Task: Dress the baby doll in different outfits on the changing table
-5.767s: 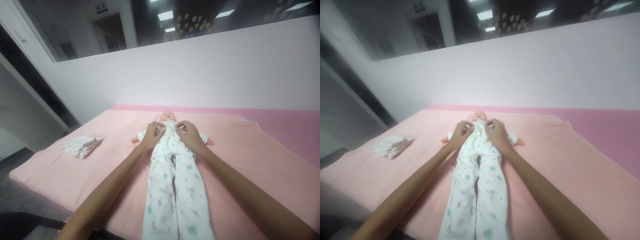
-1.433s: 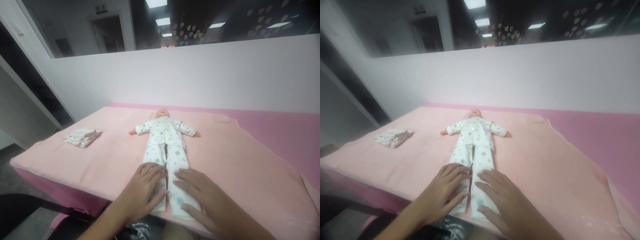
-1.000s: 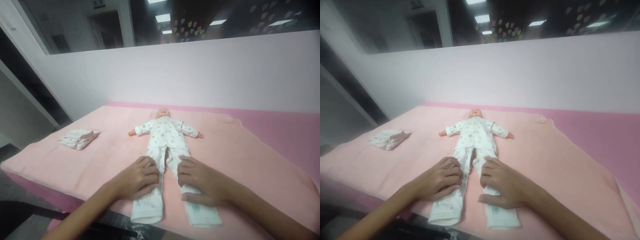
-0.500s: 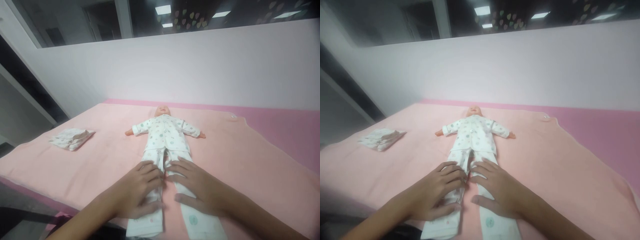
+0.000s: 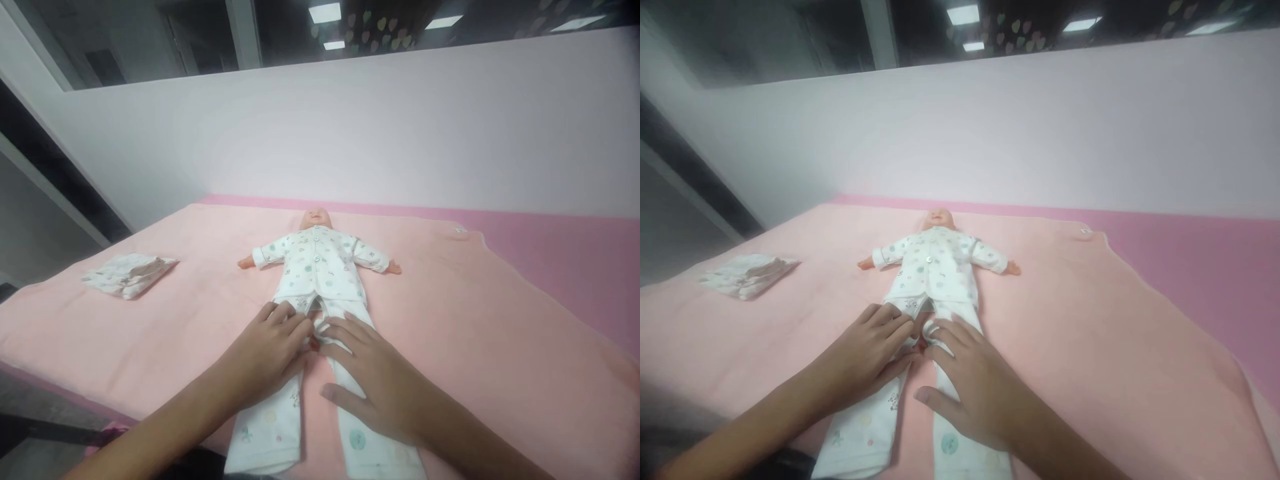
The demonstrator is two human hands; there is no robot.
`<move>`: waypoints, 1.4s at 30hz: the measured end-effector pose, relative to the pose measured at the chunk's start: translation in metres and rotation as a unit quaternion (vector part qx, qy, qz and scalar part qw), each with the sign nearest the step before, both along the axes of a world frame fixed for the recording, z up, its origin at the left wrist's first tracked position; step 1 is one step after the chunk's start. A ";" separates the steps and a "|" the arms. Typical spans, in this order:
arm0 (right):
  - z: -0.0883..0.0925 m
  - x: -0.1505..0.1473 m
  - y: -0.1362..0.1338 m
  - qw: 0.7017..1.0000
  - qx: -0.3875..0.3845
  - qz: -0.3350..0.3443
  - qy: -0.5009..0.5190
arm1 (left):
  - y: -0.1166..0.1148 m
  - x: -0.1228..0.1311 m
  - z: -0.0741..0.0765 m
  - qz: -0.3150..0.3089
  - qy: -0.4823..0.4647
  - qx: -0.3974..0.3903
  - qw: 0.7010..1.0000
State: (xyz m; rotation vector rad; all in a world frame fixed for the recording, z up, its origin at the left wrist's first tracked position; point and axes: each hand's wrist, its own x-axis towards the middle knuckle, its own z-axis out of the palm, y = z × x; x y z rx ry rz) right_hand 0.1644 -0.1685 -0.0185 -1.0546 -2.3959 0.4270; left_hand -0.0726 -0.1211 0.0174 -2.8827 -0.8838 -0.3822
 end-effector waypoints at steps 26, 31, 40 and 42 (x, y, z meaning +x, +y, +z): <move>-0.001 -0.008 -0.004 0.994 -0.019 -0.052 0.091 | 0.000 -0.014 -0.005 0.017 -0.106 -0.147 0.983; -0.002 -0.008 -0.003 0.994 0.001 -0.055 0.090 | 0.001 -0.007 0.001 -0.017 -0.020 -0.127 0.992; 0.024 0.005 0.011 0.967 -0.097 -0.102 0.213 | 0.006 -0.024 0.006 -0.093 -0.068 -0.104 0.988; 0.036 0.009 0.023 0.959 -0.081 -0.137 0.236 | 0.011 -0.026 0.008 -0.091 -0.103 -0.085 0.987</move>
